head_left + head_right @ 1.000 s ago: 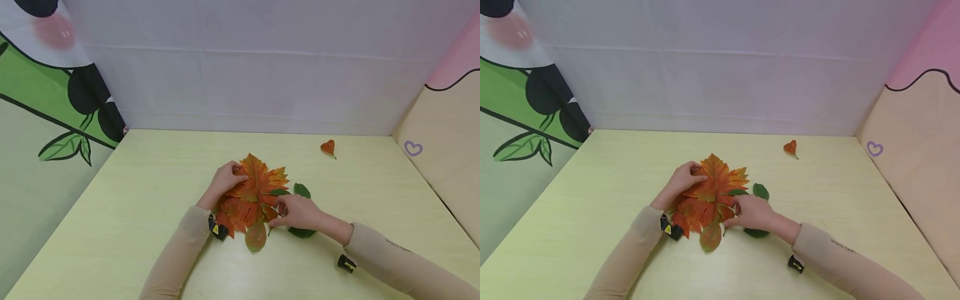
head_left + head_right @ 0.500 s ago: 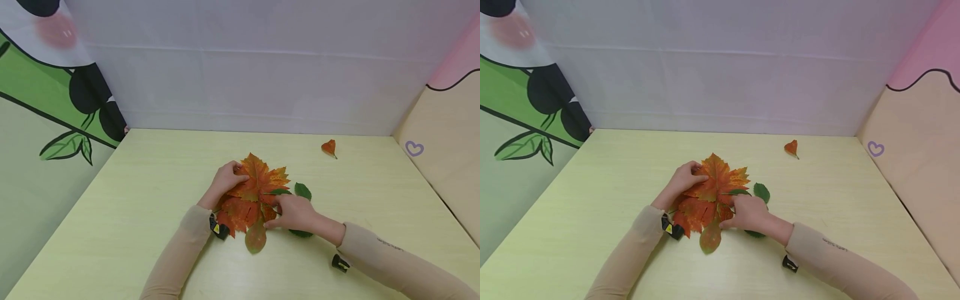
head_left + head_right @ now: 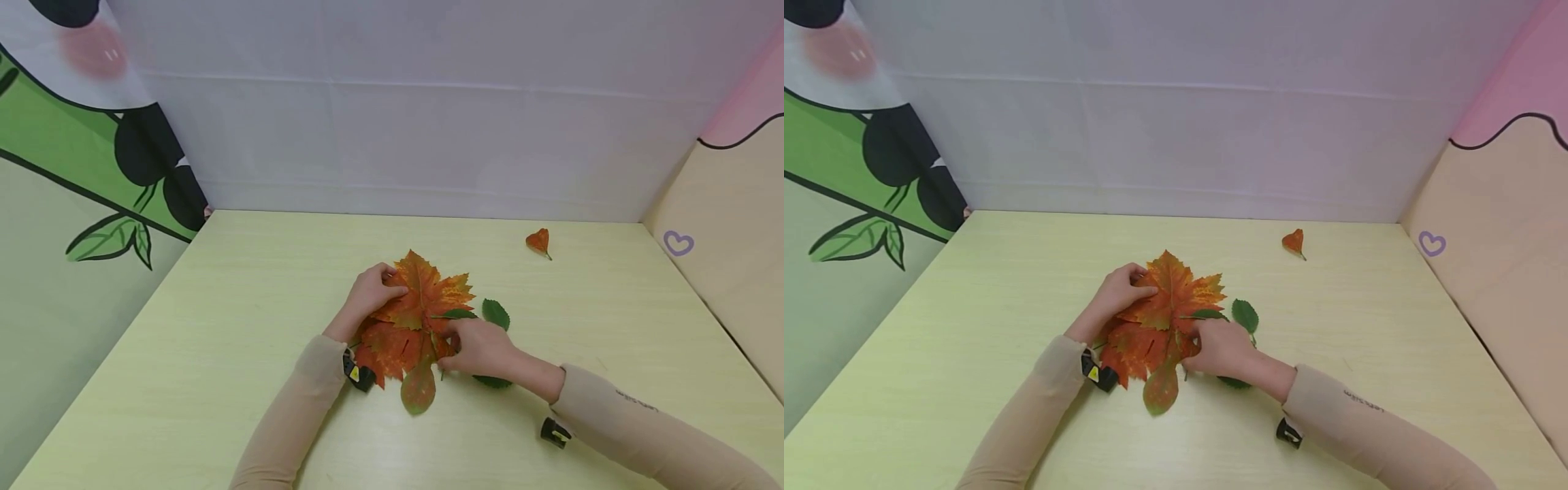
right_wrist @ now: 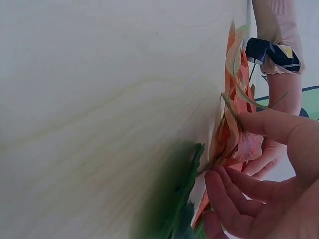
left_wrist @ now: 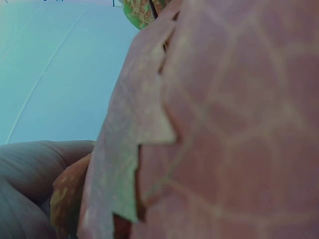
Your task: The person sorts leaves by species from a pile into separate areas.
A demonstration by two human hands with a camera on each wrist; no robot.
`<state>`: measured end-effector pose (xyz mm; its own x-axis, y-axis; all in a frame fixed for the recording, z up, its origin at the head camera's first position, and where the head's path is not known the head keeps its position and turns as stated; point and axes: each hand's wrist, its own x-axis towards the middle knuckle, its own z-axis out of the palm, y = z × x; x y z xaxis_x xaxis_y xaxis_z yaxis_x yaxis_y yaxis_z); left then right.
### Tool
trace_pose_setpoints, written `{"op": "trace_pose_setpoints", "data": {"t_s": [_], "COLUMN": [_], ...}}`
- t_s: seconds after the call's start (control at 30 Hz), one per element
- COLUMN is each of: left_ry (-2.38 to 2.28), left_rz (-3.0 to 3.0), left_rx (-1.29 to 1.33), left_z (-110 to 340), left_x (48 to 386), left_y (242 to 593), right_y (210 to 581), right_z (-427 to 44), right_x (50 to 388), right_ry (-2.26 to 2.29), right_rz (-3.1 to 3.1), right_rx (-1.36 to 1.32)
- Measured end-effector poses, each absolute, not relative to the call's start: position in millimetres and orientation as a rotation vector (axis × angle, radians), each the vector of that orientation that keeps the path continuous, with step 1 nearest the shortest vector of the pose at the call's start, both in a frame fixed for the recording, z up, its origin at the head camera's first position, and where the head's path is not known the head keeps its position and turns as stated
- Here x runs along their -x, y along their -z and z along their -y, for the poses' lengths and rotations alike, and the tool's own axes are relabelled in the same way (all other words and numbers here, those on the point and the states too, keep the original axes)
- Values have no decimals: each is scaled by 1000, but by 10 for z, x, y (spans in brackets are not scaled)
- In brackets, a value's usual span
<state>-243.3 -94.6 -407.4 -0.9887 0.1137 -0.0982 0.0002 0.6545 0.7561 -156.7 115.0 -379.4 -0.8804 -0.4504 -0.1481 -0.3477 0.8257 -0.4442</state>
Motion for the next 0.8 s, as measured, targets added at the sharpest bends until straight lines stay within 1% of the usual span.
{"op": "trace_pose_setpoints", "data": {"t_s": [0.57, 0.8], "left_ry": [-1252, -1244], "left_rz": [-2719, -2720], "left_rx": [-90, -86], "left_z": [948, 949], "left_x": [2414, 2410], "left_y": [4040, 4028], "right_y": [3764, 3719], "right_z": [-1305, -1405], "right_x": [1587, 1598], "right_ry": [1044, 1070], "right_rz": [-2603, -2593], "right_rx": [487, 588]}}
